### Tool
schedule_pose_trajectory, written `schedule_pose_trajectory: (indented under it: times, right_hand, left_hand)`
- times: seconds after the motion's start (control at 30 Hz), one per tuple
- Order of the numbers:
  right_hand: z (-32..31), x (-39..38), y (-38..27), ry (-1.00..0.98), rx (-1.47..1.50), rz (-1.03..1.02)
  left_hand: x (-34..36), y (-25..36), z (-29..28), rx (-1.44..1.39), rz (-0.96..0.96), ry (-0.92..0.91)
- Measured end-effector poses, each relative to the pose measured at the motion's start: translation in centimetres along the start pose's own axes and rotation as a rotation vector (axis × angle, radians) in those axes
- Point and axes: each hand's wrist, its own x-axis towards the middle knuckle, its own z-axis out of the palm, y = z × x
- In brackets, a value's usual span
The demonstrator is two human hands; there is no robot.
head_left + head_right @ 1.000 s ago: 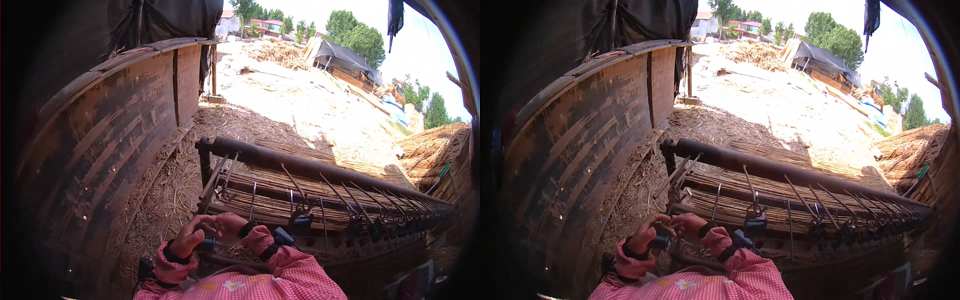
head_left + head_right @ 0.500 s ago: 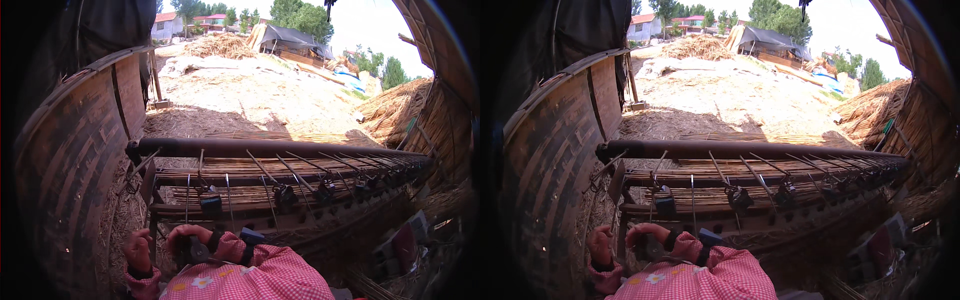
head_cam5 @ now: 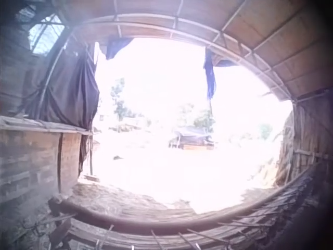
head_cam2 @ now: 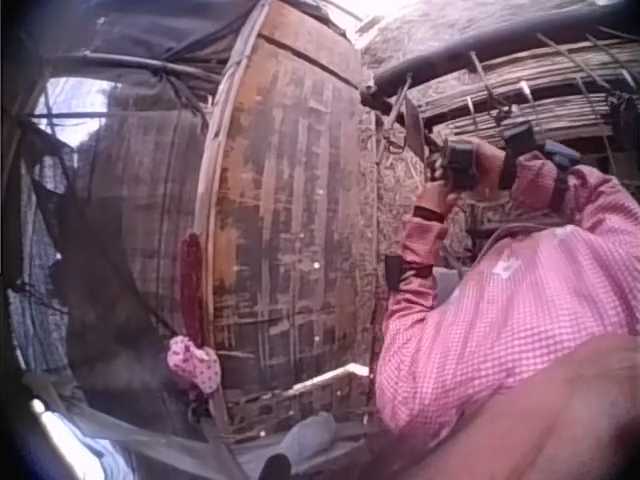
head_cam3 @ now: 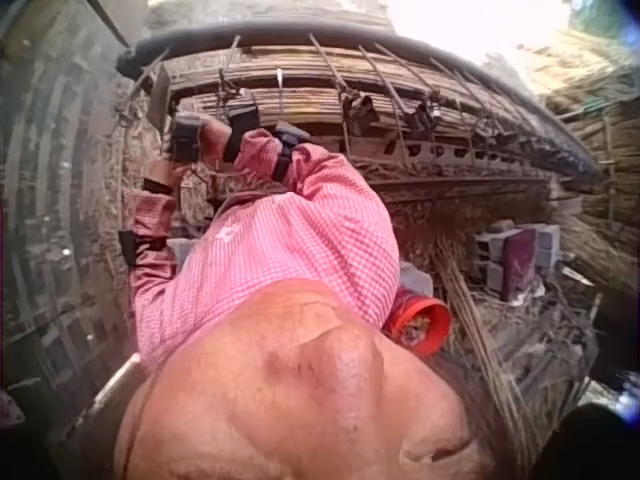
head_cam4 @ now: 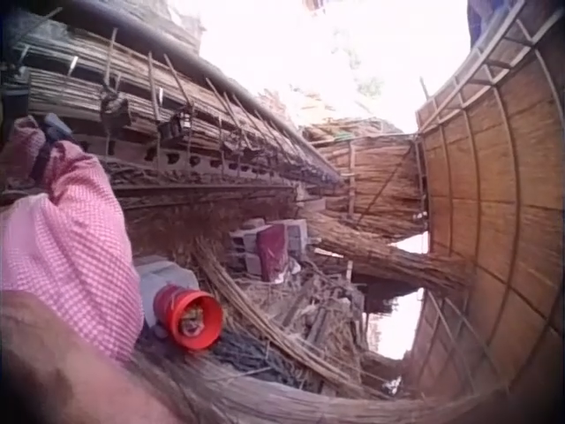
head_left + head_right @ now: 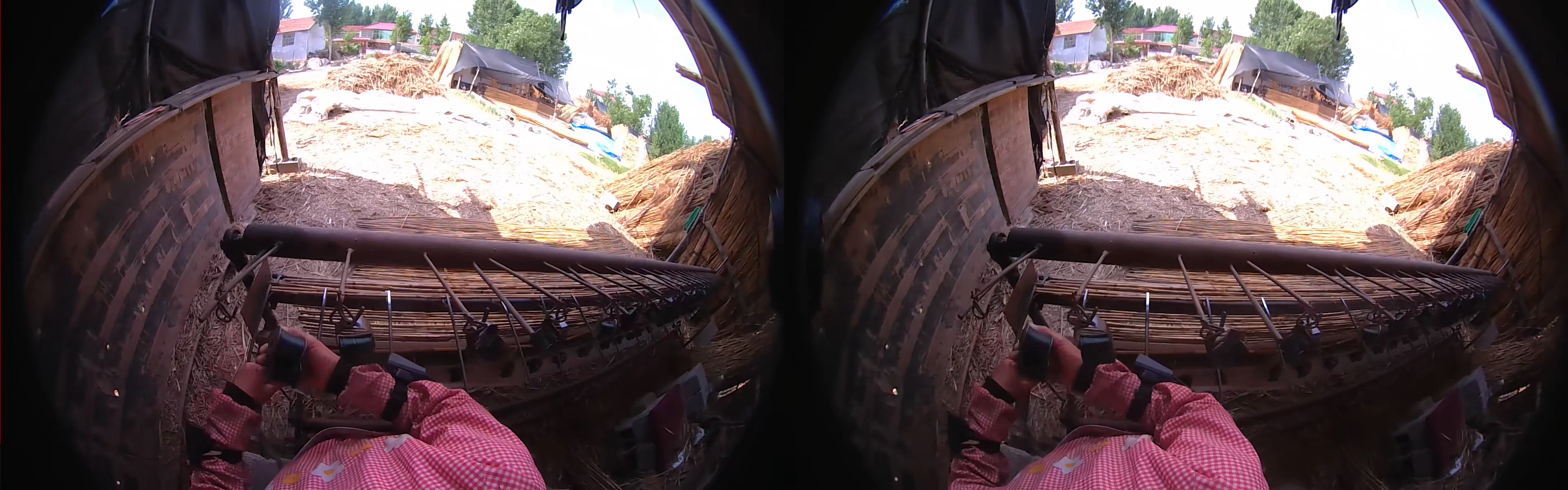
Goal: Feeding straw bundles into a weaving machine and managing the twine spools.
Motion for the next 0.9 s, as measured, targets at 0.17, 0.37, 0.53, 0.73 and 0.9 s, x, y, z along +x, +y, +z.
schedule_pose_trajectory:
  times: [0.17, 0.37, 0.53, 0.73, 0.9]
  right_hand:
    - [-8.6, 5.9, -5.9, 0.069, 0.329, -0.377]
    - [-14.4, 10.7, -6.9, 0.511, -0.349, -1.017]
    - [-10.2, 9.3, -6.7, 0.339, 0.041, -0.540]
    - [-11.1, 5.5, -8.3, 0.727, -0.757, -0.173]
    - [-9.2, 3.2, -8.2, 0.413, -1.960, -0.626]
  left_hand:
    - [5.8, -1.4, 1.4, -2.089, -0.090, 0.179]
    - [12.8, -7.0, 5.3, -1.498, -0.232, 0.435]
    - [13.4, -0.4, -0.2, -0.222, 0.002, 0.714]
    - [12.3, 0.0, -0.6, -0.132, -0.153, 0.504]
    - [7.6, -1.0, 1.7, -0.017, -0.128, 0.582]
